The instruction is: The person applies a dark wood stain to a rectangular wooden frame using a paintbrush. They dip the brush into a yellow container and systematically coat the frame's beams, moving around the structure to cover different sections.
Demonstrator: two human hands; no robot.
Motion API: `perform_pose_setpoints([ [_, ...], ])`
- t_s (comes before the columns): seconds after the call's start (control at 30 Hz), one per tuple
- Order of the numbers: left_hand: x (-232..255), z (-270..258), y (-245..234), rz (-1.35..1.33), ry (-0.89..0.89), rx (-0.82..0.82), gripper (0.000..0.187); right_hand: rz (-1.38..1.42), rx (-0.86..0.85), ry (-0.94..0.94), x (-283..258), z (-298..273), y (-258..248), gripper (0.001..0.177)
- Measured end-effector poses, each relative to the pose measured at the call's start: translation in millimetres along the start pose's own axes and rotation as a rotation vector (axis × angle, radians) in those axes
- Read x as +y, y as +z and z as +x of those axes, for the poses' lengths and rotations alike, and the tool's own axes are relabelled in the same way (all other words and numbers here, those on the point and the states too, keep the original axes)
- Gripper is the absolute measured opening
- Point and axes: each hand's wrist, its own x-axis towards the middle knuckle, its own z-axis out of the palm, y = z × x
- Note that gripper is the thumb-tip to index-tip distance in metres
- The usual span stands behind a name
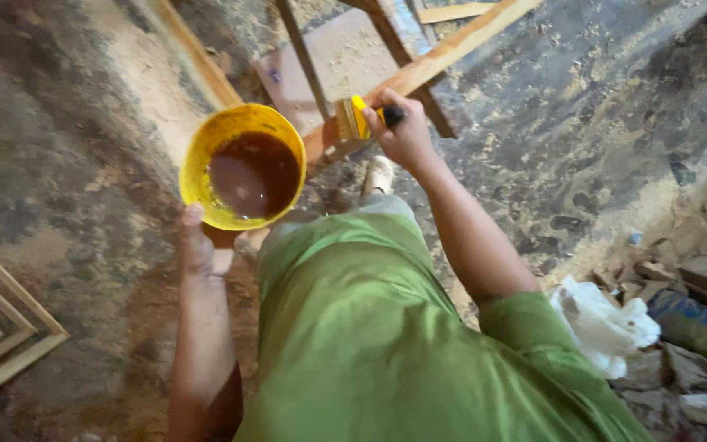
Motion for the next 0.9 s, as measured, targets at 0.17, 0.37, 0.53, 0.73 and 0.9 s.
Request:
perform_pose_setpoints([
  [0.17, -34, 1, 53, -0.08, 0.007, 0.102, 0.096, -0.173, 0.268, -0.112, 104, 62, -151, 0.006],
  [0.37, -65, -17, 107, -0.096, 0.127, 0.162, 0.099, -0.58, 0.304, -0.243, 124, 99, -212, 0.008],
  [0.53, -66, -39, 118, -0.046, 0.178, 0.203, 0.102, -0.579, -0.342, -0.402, 35, 33, -62, 0.025],
  [0.73, -69, -72, 96, -0.025, 0.221, 0.261, 0.101, -0.187, -0.311, 0.132, 39, 31, -47, 0.022],
  [0.9, -88, -93, 46, -0.136, 0.26, 0.304, 0.097, -0.382, 0.234, -0.23, 112, 79, -165, 0.01],
])
